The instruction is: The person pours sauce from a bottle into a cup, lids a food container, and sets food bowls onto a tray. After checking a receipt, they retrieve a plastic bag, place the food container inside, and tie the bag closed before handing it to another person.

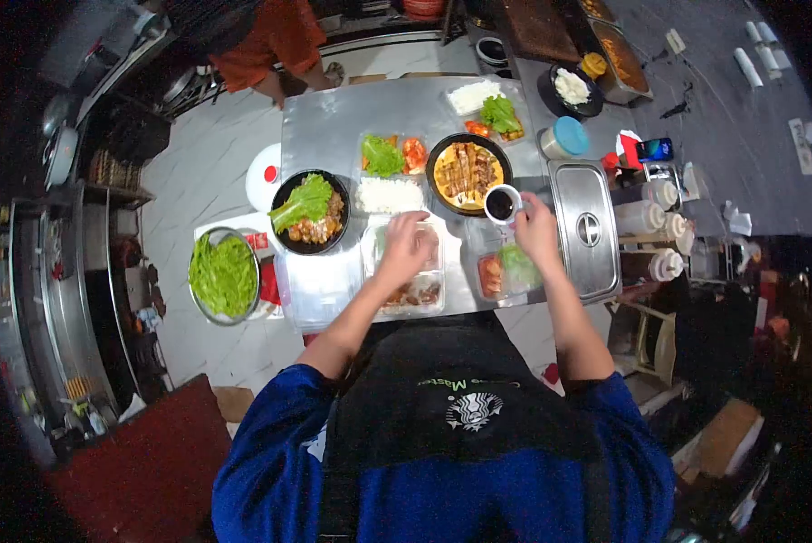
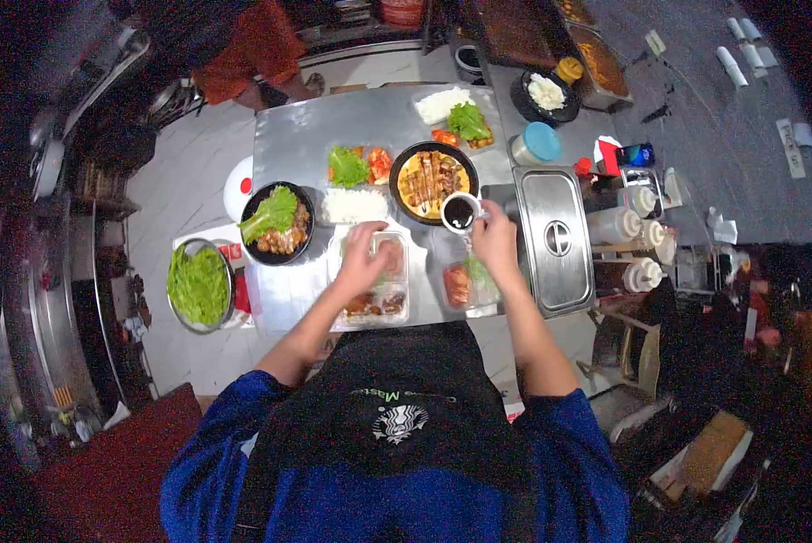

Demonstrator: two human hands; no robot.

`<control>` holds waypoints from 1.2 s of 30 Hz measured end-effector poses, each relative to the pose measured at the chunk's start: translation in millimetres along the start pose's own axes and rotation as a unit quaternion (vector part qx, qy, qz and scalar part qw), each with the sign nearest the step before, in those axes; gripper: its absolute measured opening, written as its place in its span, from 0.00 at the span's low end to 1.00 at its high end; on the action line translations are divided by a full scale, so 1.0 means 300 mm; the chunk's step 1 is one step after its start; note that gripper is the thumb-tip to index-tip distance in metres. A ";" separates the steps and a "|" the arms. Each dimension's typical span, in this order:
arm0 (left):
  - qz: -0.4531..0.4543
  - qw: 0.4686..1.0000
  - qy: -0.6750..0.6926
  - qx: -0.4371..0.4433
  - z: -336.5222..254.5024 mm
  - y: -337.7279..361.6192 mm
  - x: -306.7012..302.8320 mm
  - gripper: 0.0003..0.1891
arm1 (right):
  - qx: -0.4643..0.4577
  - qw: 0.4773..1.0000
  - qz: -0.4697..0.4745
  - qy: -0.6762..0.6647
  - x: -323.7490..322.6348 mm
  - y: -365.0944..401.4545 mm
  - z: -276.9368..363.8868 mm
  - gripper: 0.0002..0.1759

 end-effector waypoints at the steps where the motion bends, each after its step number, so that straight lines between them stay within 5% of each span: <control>1: -0.003 1.000 0.005 -0.011 0.038 -0.033 -0.036 0.20 | 0.007 1.000 -0.018 0.001 0.009 -0.035 -0.018 0.14; 6: -0.045 0.998 -0.050 0.009 0.168 -0.125 -0.218 0.12 | 0.025 0.999 -0.037 0.027 0.063 -0.232 -0.087 0.14; 7: -0.052 0.997 -0.060 0.003 0.201 -0.125 -0.259 0.12 | -0.038 0.994 -0.052 0.086 0.062 -0.274 -0.030 0.14; 10: -0.104 0.989 -0.103 -0.009 0.285 -0.092 -0.426 0.11 | 0.029 0.998 -0.016 0.059 0.099 -0.368 -0.021 0.15; 18: -0.296 0.932 -0.162 -0.132 0.555 0.122 -0.891 0.09 | -0.161 0.970 -0.051 0.173 0.392 -0.656 0.086 0.18; 19: -0.299 0.928 -0.172 -0.137 0.550 0.122 -0.918 0.08 | -0.083 0.986 0.001 0.144 0.464 -0.698 0.047 0.19; 23: -0.324 0.919 -0.163 -0.157 0.580 0.136 -0.961 0.07 | 0.003 0.992 0.100 0.083 0.673 -0.738 0.081 0.20; 31: -0.304 0.917 -0.152 -0.209 0.621 0.199 -0.918 0.05 | -0.126 0.965 0.139 0.182 0.976 -0.792 0.056 0.24; 36: -0.325 0.913 -0.116 -0.219 0.572 0.227 -0.886 0.06 | -0.095 0.959 0.175 0.201 1.019 -0.775 0.015 0.26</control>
Point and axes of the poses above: each hand's wrist, its own y-axis away from the middle knuckle, its own x-axis out of the palm, z = x × y, the point moved 10 cm from there along -y, towards the middle knuckle, and after that the axes turned 12 degrees about -z, right-handed, at the moved point
